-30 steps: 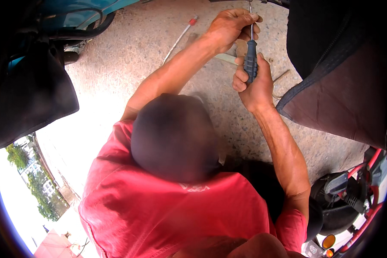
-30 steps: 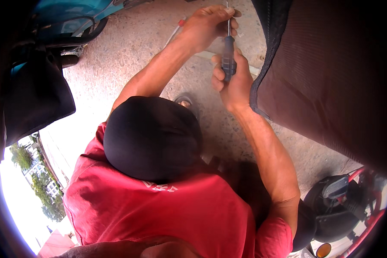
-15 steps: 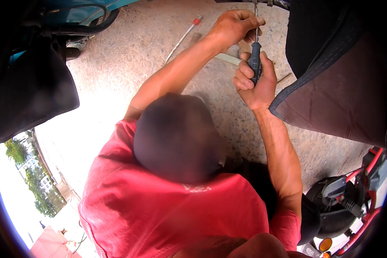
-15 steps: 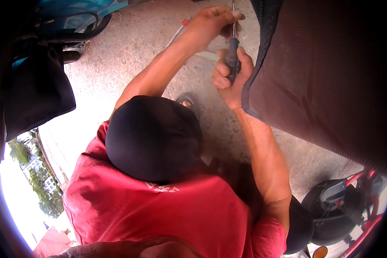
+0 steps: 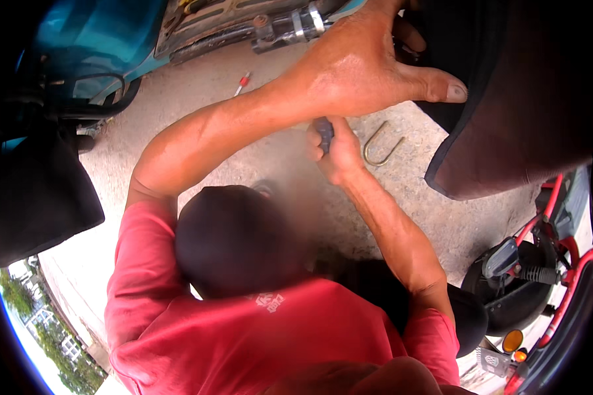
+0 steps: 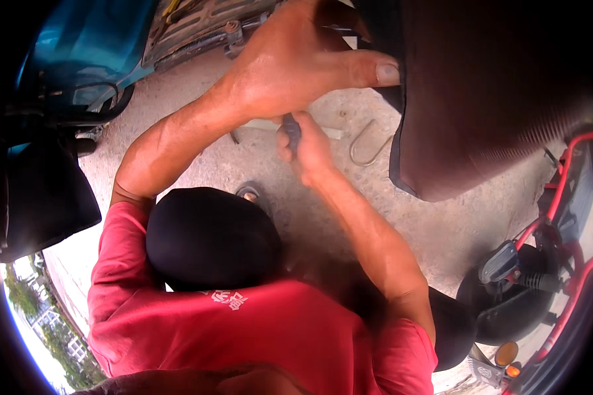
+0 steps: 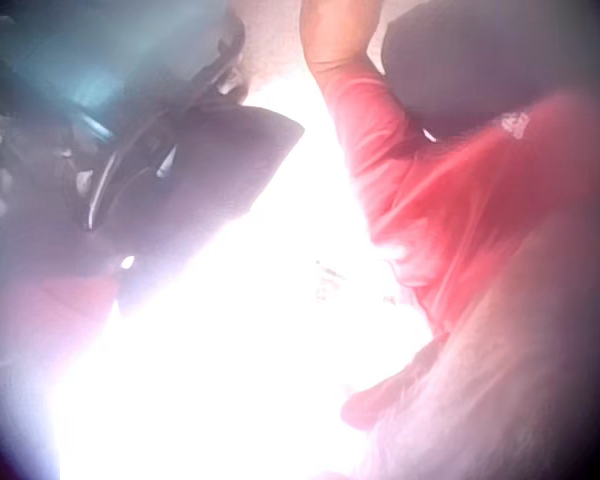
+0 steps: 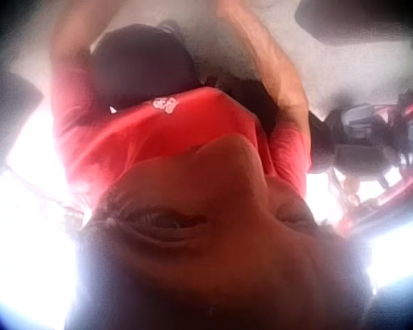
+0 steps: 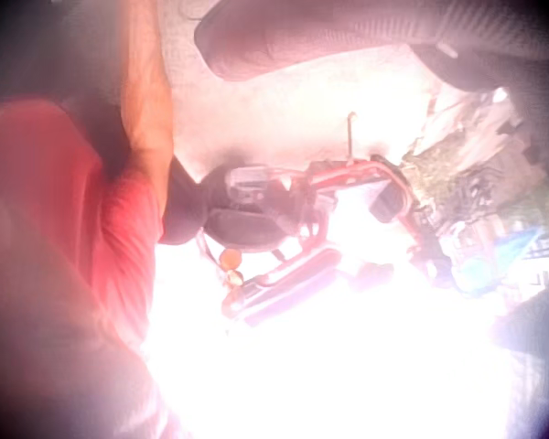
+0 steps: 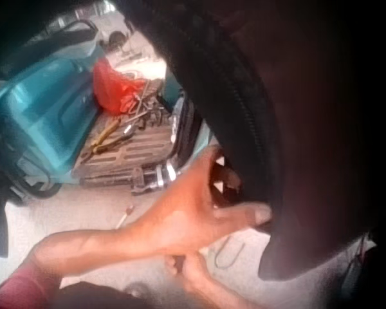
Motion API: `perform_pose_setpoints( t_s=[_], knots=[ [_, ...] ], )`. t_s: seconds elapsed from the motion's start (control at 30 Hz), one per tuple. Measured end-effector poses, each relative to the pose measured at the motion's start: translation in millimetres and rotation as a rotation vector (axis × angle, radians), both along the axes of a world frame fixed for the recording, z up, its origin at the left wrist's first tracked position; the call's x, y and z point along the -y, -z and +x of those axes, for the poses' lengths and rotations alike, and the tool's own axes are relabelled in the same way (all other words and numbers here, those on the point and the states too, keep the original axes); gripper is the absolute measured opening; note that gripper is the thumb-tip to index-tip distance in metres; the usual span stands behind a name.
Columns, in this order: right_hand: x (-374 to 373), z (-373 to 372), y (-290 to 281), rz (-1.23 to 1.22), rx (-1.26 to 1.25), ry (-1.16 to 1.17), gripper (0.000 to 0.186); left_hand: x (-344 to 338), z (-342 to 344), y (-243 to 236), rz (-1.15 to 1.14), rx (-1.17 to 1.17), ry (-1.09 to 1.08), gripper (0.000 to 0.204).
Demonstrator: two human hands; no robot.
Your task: The person works on a small vehicle, using a screwdriver to tighten a bracket on a metal frame member after handling a brown protective cover.
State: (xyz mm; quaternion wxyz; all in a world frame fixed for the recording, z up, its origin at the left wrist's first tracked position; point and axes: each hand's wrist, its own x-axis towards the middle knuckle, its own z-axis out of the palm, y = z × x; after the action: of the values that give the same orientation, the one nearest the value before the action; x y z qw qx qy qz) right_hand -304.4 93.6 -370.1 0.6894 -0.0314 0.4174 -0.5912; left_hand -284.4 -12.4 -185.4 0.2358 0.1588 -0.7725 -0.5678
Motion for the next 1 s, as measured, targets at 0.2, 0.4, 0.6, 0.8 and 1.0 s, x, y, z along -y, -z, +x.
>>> perform_pose_setpoints(
  t_s=[0.2, 0.4, 0.6, 0.8, 1.0],
  knots=[
    [-15.0, -55.6, -37.5, 0.01, -0.633, -0.424, 0.041, 11.7, -38.8, -1.6, -0.453, 0.012, -0.022, 0.041],
    [-62.6, -157.9, -71.8, 0.008, -0.819, -0.418, 0.039, 32.7, -42.4, 37.9, -0.871, 0.106, -0.107, 0.034],
    [-78.0, -179.4, -107.0, -0.153, -0.597, -0.067, 0.036, 26.0, -36.5, 15.1, -1.002, 0.133, -0.238, 0.03],
    [-79.9, -194.9, -133.9, -0.204, -0.437, -0.002, 0.036, 20.8, -45.2, -1.4, -0.593, 0.133, -0.422, 0.034],
    [-89.0, -209.7, -176.8, -0.292, -0.403, 0.056, 0.042, 28.0, -37.5, -7.9, -0.922, 0.125, -0.451, 0.033]
  ],
)
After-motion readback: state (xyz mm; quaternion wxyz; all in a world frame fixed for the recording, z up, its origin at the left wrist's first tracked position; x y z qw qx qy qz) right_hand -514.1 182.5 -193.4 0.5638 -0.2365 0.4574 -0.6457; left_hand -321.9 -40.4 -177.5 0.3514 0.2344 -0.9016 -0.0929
